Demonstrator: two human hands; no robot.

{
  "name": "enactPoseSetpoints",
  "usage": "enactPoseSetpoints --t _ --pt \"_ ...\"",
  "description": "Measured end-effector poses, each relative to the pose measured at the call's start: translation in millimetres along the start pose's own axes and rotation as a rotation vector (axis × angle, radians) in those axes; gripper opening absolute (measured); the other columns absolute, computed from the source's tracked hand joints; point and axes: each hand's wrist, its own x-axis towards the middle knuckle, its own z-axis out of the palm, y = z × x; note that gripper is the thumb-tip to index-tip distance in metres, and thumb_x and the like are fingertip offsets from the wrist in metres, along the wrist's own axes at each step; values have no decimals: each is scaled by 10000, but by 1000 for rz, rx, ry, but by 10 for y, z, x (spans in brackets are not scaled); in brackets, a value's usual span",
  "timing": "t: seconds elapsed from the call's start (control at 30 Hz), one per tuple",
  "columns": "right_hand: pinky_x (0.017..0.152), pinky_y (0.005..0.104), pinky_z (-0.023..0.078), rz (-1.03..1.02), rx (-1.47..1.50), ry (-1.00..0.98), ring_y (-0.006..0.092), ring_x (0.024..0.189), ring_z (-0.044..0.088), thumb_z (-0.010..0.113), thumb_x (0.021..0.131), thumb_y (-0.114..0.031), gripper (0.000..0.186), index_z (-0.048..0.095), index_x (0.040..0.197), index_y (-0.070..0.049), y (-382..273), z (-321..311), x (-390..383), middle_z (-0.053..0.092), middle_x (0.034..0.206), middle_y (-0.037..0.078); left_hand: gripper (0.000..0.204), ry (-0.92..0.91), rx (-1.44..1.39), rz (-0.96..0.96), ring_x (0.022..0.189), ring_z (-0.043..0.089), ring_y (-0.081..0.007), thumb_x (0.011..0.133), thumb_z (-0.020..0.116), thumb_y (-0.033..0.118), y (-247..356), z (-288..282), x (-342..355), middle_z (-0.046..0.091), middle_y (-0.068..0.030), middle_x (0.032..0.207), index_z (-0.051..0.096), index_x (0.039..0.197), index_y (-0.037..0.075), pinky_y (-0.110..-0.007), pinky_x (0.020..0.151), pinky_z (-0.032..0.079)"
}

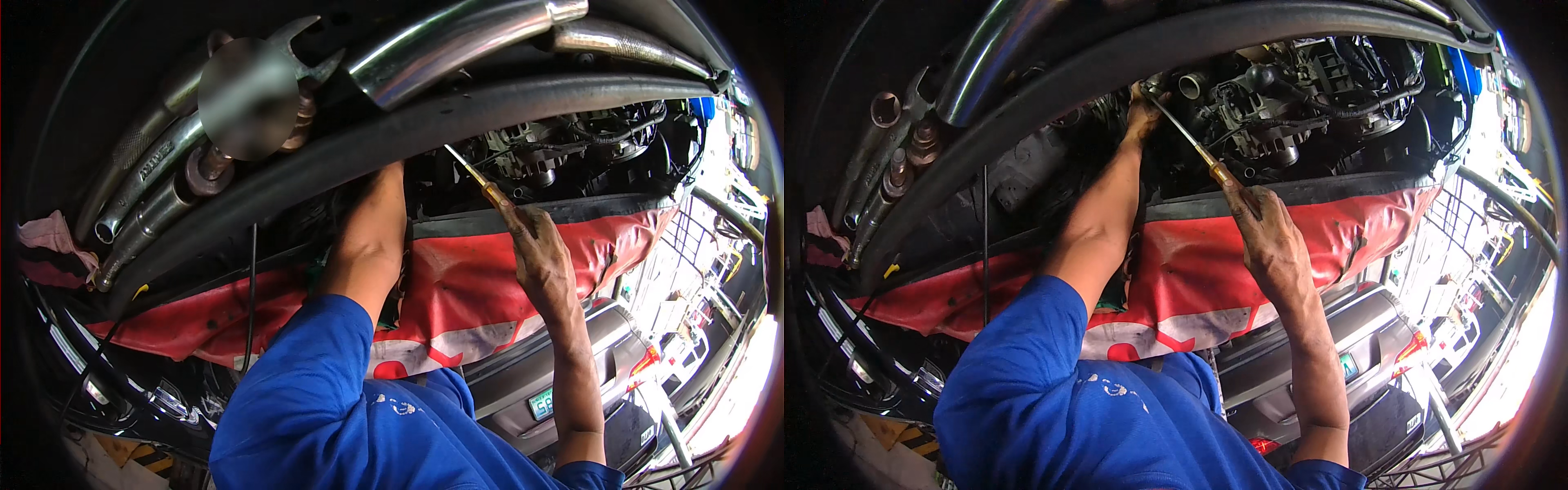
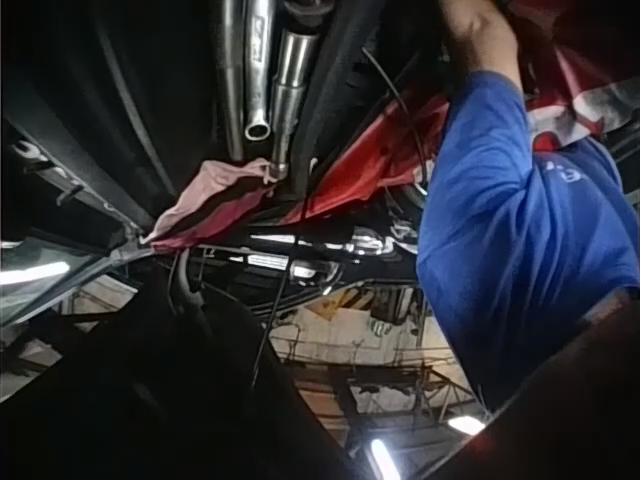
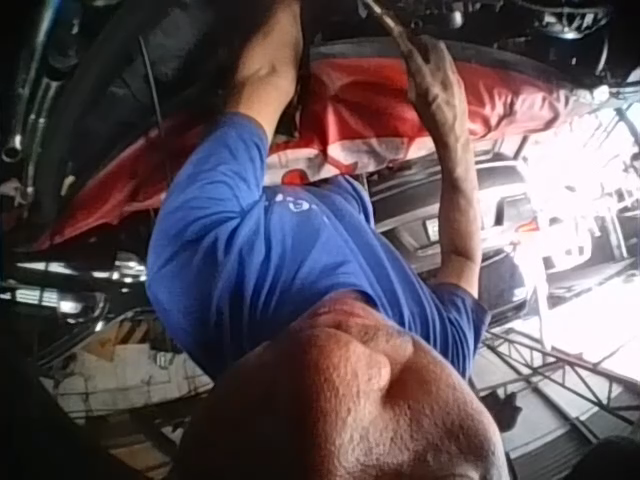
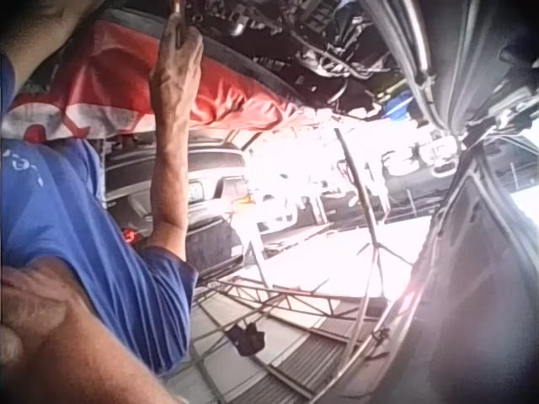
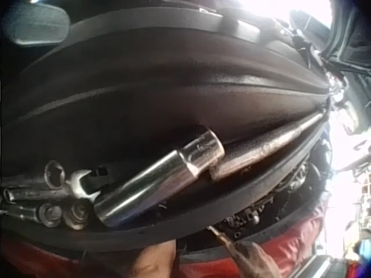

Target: Inspecting and repairing internal components of a car engine using hand tools.

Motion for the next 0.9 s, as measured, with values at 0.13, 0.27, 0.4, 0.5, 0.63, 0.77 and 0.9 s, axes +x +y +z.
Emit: enactPoseSetpoints --t 0.13,0.27,0.4,0.5,0.63,0.77,0.9 --pt "802 399 552 -29 -16 11 333 1002 603 569 760 112 639 516 1361 -97 -20 17 -4 546 1126 177 830 63 -79 121 1257 495 -404 759 786 414 -30 -65 -7 517 -192 1355 358 1377 64 -460 1004 433" --pt "805 400 553 -30 -30 14 342 996 602 562 744 117 667 511 1370 -108 22 13 -4 543 1133 186 830 -21 -14 -77 1244 506 -411 761 782 437 28 -57 -12 541 -204 1326 369 1371 53 -467 991 444" --pt "796 402 559 -47 -76 12 345 992 603 564 723 121 693 514 1371 -117 27 -22 33 540 1139 193 825 4 9 -39 1202 537 -414 761 774 465 26 -22 -15 571 -213 1284 390 1367 58 -477 970 455" --pt "839 412 530 -35 -44 -3 347 1015 606 572 807 107 592 532 1354 -117 -20 -38 55 561 1134 186 748 67 63 19 1162 561 -419 761 762 486 -71 -81 15 602 -213 1235 480 1304 55 -481 961 458" --pt "848 413 527 -14 -63 -11 349 1023 603 571 802 110 593 536 1350 -115 9 -52 20 561 1138 188 524 -53 131 52 1092 598 -420 796 716 490 -56 -6 22 662 -208 1114 668 1092 60 -485 934 464" --pt "863 416 522 -10 -42 -12 352 1037 598 565 781 123 623 535 1354 -120 0 -34 14 563 1146 187 432 -43 141 123 1067 610 -410 831 677 467 -144 -5 45 674 -206 1071 710 1014 77 -483 913 469" --pt "808 390 553 -93 -167 -28 318 975 588 580 718 101 661 551 1340 -118 15 -45 53 525 1169 172 430 -15 148 161 1093 604 -394 839 687 422 -220 -64 91 667 -186 1112 677 1073 61 -474 915 469"
